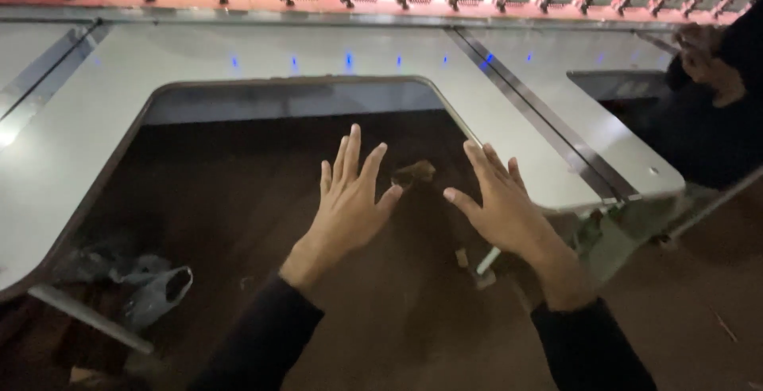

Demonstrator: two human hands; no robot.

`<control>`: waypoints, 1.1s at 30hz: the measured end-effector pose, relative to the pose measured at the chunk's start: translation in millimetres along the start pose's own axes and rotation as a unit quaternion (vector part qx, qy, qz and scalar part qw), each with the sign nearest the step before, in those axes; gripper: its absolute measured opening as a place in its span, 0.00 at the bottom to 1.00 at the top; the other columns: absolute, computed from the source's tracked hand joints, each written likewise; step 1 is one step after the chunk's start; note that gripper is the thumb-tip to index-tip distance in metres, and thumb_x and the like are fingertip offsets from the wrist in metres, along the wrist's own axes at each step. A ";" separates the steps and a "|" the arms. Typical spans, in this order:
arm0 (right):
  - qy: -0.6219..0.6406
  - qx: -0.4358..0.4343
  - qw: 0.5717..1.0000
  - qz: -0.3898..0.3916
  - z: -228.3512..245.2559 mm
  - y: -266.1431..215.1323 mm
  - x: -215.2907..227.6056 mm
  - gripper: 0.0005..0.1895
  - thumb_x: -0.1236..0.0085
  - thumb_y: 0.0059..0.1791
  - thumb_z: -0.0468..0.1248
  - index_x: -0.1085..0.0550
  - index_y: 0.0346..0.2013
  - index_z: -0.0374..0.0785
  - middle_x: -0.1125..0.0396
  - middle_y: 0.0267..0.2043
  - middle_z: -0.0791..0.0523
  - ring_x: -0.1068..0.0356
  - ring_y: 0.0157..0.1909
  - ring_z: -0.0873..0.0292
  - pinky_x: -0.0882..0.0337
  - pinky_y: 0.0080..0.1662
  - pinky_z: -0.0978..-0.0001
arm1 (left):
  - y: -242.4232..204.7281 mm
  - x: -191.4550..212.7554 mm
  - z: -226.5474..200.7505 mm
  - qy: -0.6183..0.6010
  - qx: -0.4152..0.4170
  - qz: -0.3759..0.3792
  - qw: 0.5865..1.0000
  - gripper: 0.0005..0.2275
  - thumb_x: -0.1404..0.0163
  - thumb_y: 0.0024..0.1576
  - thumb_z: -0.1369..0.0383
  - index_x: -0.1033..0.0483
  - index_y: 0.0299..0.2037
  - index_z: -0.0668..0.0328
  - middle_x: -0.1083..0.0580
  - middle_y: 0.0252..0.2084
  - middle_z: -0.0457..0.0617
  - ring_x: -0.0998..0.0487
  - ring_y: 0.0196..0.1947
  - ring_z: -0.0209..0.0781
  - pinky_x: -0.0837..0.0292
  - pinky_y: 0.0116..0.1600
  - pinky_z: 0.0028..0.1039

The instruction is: Operator fixing threads and removing a reel on an industrial embroidery machine.

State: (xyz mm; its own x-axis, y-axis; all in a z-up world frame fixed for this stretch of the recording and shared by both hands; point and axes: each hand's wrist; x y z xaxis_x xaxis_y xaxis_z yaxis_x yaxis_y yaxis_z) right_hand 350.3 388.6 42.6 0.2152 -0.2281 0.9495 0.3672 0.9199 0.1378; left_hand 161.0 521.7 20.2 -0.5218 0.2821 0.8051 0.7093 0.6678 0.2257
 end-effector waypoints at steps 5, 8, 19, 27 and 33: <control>-0.006 -0.005 1.000 0.002 -18.9 62.5 -8.5 0.41 0.56 0.55 0.57 0.51 0.77 0.40 0.54 0.79 0.49 0.63 0.81 0.50 0.71 0.76 0.46 | 60.7 -6.4 17.6 -0.002 0.015 -0.007 1.000 0.31 0.53 0.63 0.56 0.49 0.75 0.53 0.68 0.80 0.63 0.67 0.79 0.60 0.69 0.74 0.65; -0.020 -0.020 0.999 0.017 -32.6 97.5 -16.1 0.40 0.53 0.55 0.56 0.50 0.77 0.44 0.55 0.80 0.51 0.64 0.82 0.50 0.72 0.76 0.47 | 97.8 -15.2 30.1 -0.007 0.028 0.012 1.000 0.31 0.53 0.63 0.57 0.50 0.76 0.52 0.69 0.80 0.63 0.68 0.80 0.60 0.69 0.74 0.66; -0.038 -0.048 0.997 -0.036 -59.0 234.7 -3.5 0.41 0.52 0.54 0.54 0.51 0.77 0.42 0.57 0.81 0.50 0.65 0.82 0.48 0.70 0.76 0.45 | 248.9 4.6 79.1 -0.016 -0.034 0.032 0.999 0.35 0.52 0.62 0.56 0.55 0.77 0.52 0.69 0.80 0.63 0.69 0.80 0.60 0.71 0.74 0.66; -0.048 -0.059 0.997 -0.008 -73.1 332.6 -27.9 0.40 0.51 0.54 0.54 0.50 0.77 0.48 0.58 0.81 0.54 0.64 0.82 0.51 0.68 0.77 0.47 | 327.7 8.0 126.7 -0.007 -0.013 0.066 0.998 0.36 0.51 0.63 0.56 0.59 0.78 0.50 0.66 0.80 0.60 0.70 0.80 0.57 0.74 0.75 0.62; 0.031 -0.034 0.999 -0.007 -105.8 418.0 -55.1 0.41 0.54 0.53 0.56 0.55 0.77 0.50 0.67 0.83 0.62 0.75 0.83 0.62 0.78 0.76 0.57 | 418.9 -29.6 183.1 -0.010 -0.043 -0.022 0.999 0.34 0.50 0.60 0.57 0.53 0.75 0.50 0.67 0.81 0.52 0.73 0.79 0.51 0.77 0.74 0.60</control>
State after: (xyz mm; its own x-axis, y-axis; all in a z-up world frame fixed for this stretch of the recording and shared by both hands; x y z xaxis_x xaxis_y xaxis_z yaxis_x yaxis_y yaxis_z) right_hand 587.6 752.0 18.1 0.2652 -0.2620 0.9279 0.4308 0.8932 0.1290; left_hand 386.8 919.1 -9.6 -0.5623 0.2674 0.7825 0.7230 0.6182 0.3083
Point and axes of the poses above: each hand's wrist, its own y-axis towards the middle knuckle, its own x-axis out of the back of the hand, z = x × y
